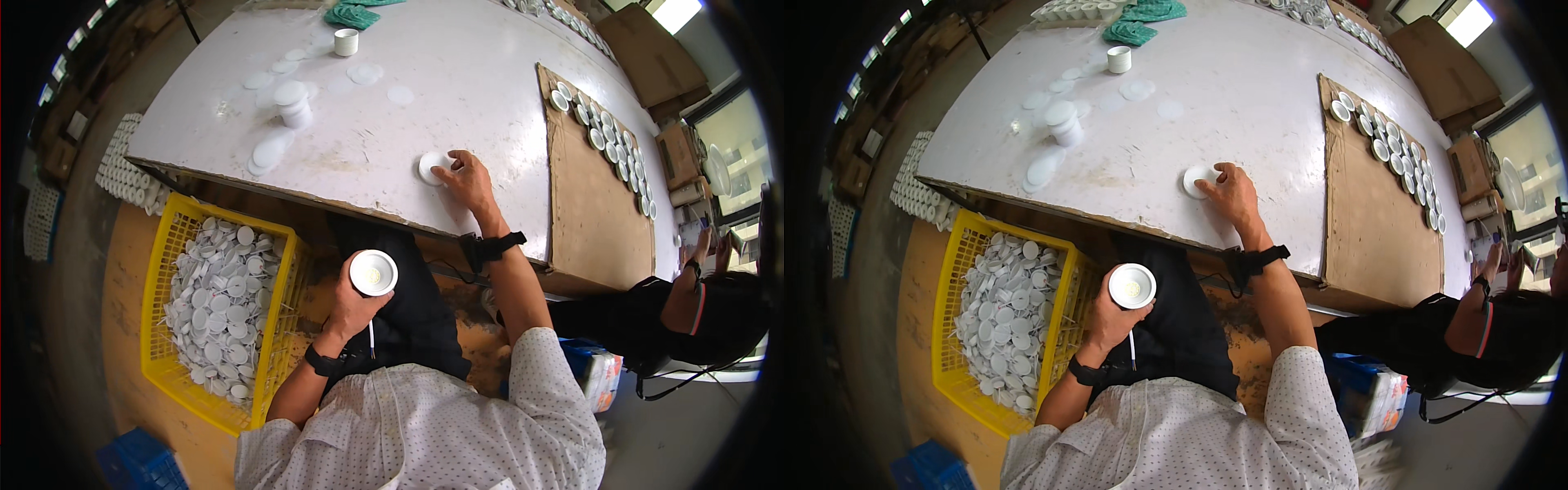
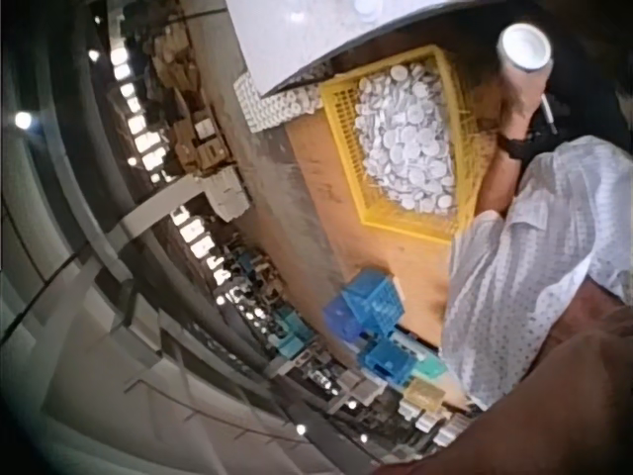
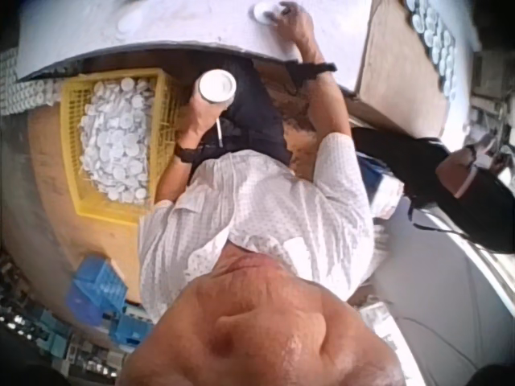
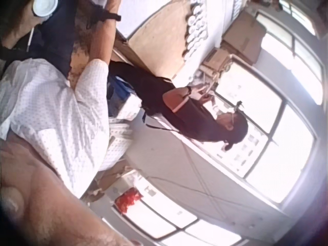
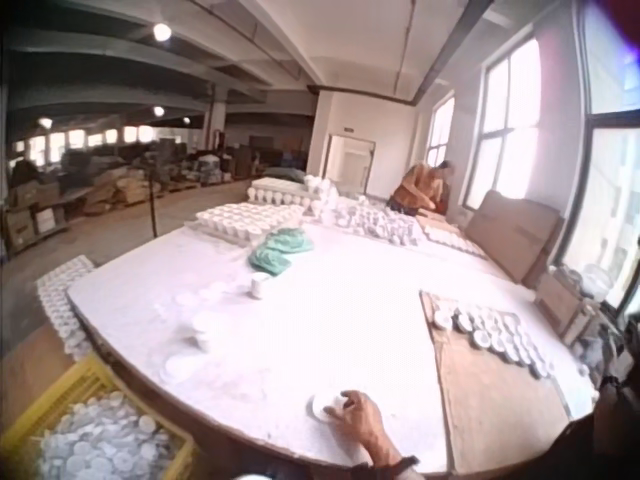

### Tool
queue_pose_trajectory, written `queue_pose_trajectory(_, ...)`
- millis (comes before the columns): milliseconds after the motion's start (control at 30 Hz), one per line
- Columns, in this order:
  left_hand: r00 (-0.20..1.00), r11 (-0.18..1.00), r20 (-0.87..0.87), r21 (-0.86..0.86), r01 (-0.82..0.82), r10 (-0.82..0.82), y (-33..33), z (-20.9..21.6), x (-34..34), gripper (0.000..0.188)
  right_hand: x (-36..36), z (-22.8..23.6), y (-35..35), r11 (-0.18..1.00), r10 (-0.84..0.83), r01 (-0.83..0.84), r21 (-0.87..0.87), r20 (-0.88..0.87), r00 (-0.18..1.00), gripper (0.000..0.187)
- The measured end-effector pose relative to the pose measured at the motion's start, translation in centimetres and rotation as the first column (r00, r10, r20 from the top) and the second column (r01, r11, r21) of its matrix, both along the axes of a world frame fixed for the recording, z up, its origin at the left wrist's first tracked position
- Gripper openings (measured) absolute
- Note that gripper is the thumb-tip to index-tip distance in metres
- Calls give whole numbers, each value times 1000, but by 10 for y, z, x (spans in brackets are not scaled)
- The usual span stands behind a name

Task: Manually assemble components into a circular housing at a workbench.

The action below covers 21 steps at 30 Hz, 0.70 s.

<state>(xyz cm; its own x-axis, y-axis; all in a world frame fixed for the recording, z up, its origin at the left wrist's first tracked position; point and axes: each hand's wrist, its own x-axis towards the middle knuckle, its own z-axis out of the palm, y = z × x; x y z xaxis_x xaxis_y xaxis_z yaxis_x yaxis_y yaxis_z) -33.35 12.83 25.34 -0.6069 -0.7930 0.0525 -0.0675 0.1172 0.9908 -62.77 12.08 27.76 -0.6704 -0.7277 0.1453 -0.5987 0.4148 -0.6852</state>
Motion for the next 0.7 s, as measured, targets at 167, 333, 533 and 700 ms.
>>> queue_pose_trajectory(167, 998, 998, -55, 65, -10, 14, 1, -13, 4, 68, -14, -12, -3, 993, -94, 106, -52, 190, 977, 41)
queue_pose_trajectory(333, 999, 999, -40, 39, 15, -13, 1, -11, 3, 65, -14, -2, 20, 949, -11, 239, -205, 736, 677, 18)
queue_pose_trajectory(533, 992, 970, -109, 226, 88, -65, -3, 4, -11, 62, 32, 2, 49, 897, 253, 229, -378, 865, 433, 13)
queue_pose_trajectory(700, 978, 967, -174, 205, 151, -116, -12, 3, -20, 67, 64, -1, 62, 904, 288, 213, -371, 896, 337, 18)
